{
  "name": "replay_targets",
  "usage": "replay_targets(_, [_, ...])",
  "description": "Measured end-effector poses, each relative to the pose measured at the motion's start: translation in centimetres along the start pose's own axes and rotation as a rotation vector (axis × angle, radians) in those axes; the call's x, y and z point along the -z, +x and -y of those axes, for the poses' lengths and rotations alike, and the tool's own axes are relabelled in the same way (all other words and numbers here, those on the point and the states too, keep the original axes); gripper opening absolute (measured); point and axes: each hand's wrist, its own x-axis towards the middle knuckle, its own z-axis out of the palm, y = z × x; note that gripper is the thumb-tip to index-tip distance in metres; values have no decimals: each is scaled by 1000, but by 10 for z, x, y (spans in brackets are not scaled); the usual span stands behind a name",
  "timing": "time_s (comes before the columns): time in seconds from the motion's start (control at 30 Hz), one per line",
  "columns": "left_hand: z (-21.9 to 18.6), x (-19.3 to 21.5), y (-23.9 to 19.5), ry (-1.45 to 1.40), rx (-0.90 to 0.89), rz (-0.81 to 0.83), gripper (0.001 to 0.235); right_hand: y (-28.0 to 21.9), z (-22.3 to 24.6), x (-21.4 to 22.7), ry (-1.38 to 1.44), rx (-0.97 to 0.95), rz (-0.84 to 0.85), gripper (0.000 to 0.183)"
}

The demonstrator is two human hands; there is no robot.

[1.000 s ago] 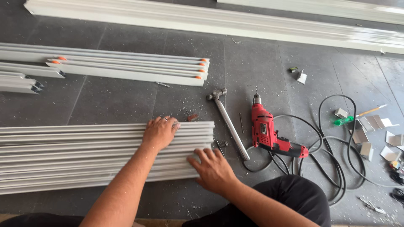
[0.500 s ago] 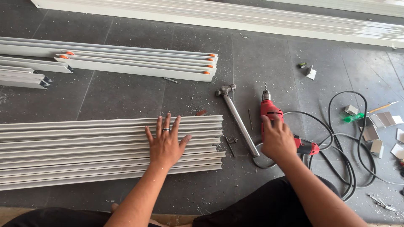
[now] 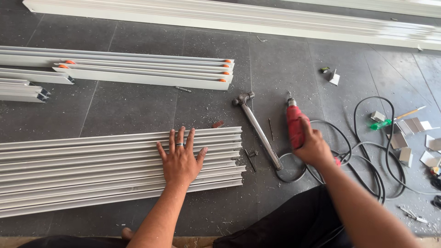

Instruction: The person sits on the floor and assembles long, silver metal profiles. They use a hammer to tap small metal brackets onto the ends of the profiles and a red power drill to secure them. The person works on multiple profiles, stacking them as they are completed.

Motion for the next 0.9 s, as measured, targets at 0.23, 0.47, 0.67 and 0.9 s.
replay_targets(0.23, [-2, 4, -4, 18, 8, 19, 76, -12, -18, 110, 540, -209, 73, 89])
replay_targets(0.47, [-1, 0, -8, -13, 6, -45, 78, -79, 66, 211, 31, 140, 316, 83])
replay_targets(0.67, [-13, 3, -27, 9, 35, 91, 79, -118, 121, 208, -45, 301, 684, 89])
replay_targets(0.9, [-12, 10, -24, 19, 38, 120, 78, -129, 146, 200, -115, 377, 717, 87])
